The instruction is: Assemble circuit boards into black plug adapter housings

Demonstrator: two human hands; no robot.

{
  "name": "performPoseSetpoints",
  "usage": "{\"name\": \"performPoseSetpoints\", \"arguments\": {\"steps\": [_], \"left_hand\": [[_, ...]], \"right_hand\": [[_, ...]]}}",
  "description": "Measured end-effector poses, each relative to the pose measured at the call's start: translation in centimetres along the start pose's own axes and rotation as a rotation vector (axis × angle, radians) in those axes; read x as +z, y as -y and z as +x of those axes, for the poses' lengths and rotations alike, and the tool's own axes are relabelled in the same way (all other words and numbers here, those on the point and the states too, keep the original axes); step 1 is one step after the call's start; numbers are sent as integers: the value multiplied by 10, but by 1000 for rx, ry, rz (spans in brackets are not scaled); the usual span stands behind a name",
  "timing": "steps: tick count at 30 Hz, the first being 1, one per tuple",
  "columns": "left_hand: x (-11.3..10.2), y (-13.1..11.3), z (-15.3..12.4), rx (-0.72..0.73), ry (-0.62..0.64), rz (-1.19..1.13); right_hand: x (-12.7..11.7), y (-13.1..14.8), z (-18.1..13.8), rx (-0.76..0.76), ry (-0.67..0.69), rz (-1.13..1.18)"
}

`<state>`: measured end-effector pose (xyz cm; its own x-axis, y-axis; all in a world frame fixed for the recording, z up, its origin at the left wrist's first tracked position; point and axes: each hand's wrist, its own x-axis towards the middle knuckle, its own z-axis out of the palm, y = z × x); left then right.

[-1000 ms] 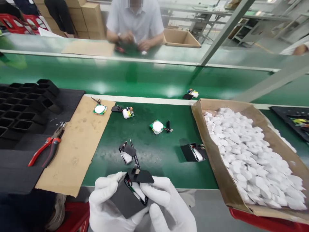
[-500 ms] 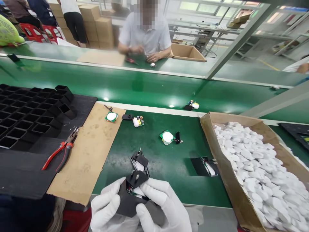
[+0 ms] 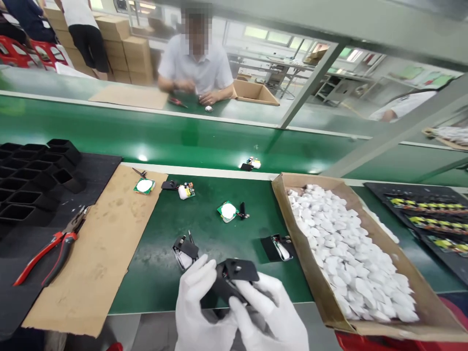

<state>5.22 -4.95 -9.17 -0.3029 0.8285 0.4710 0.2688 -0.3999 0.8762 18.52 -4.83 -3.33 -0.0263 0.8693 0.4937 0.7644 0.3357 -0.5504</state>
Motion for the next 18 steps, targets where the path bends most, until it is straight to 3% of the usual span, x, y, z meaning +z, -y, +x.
{"name": "performPoseSetpoints", "arguments": {"steps": [3,8,10,13,18], "left_hand": [[7,-3,11,218,53,271],[-21,7,28,298,-249,270],[-36,19,34,320,-284,292],[-50,40,38,257,-205,333],[-53,53,36,79,-209,301]], "right_hand": [[4,-28,-7,-29,-122,-274],[32,-54,-26,-45,-92,-462],[39,-56,-31,-20,-44,-481],[38,-58,-32,-9,-26,-468],[7,-54,-19,-22,-138,-595]]}}
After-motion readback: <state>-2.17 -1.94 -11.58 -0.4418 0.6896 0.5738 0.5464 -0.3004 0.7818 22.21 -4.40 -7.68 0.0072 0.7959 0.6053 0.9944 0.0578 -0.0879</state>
